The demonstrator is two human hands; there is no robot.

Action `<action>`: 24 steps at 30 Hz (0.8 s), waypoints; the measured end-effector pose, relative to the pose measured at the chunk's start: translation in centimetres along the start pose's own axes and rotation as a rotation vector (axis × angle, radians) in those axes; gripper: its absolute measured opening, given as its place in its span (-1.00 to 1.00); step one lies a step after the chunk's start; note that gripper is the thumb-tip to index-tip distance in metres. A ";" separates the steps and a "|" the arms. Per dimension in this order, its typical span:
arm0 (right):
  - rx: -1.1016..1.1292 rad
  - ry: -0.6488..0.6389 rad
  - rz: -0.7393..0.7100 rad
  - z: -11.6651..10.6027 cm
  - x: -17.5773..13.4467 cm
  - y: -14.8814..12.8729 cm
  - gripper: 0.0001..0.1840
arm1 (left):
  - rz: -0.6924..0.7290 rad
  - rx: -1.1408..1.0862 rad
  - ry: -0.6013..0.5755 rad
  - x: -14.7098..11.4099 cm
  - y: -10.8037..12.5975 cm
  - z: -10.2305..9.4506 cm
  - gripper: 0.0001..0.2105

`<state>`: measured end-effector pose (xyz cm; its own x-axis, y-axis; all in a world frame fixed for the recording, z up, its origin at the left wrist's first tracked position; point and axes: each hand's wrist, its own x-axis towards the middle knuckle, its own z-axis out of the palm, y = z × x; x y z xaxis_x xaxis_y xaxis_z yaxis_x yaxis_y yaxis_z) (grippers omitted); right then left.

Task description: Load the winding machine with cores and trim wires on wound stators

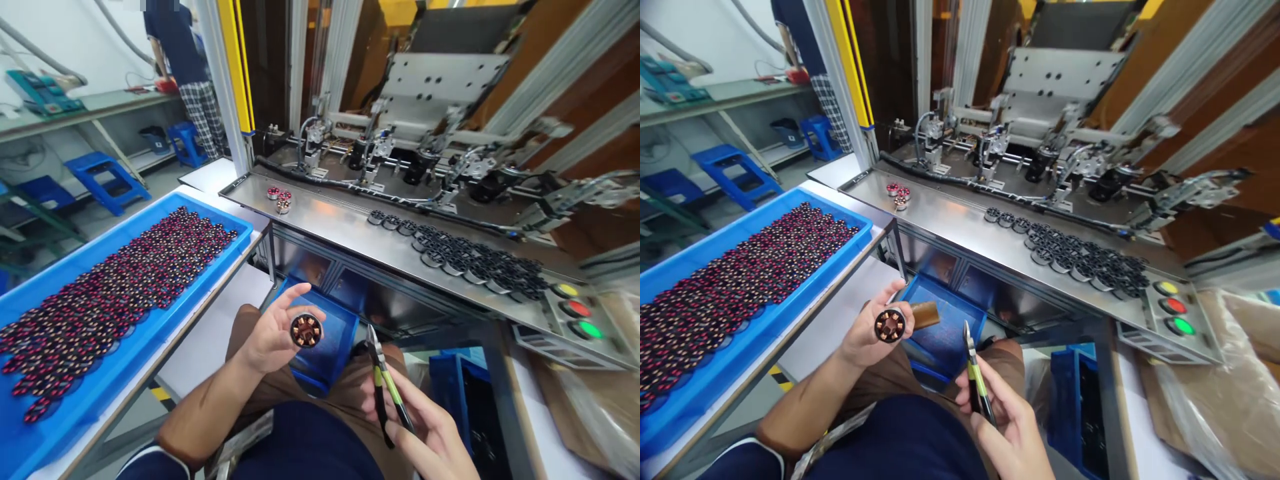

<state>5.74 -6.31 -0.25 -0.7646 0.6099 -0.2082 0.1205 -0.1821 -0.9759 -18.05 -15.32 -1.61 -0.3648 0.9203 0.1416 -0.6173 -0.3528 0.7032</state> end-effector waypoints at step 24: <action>-1.279 0.188 -0.455 1.1 31.0 -9.2 -0.70 | 0.052 0.941 0.392 -10.5 6.5 -5.7 -0.39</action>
<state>-19.76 13.44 2.35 -0.8092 0.5372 0.2381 0.4576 0.8303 -0.3181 -22.18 -28.23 -2.53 -0.6822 0.7279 0.0688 0.1425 0.0401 0.9890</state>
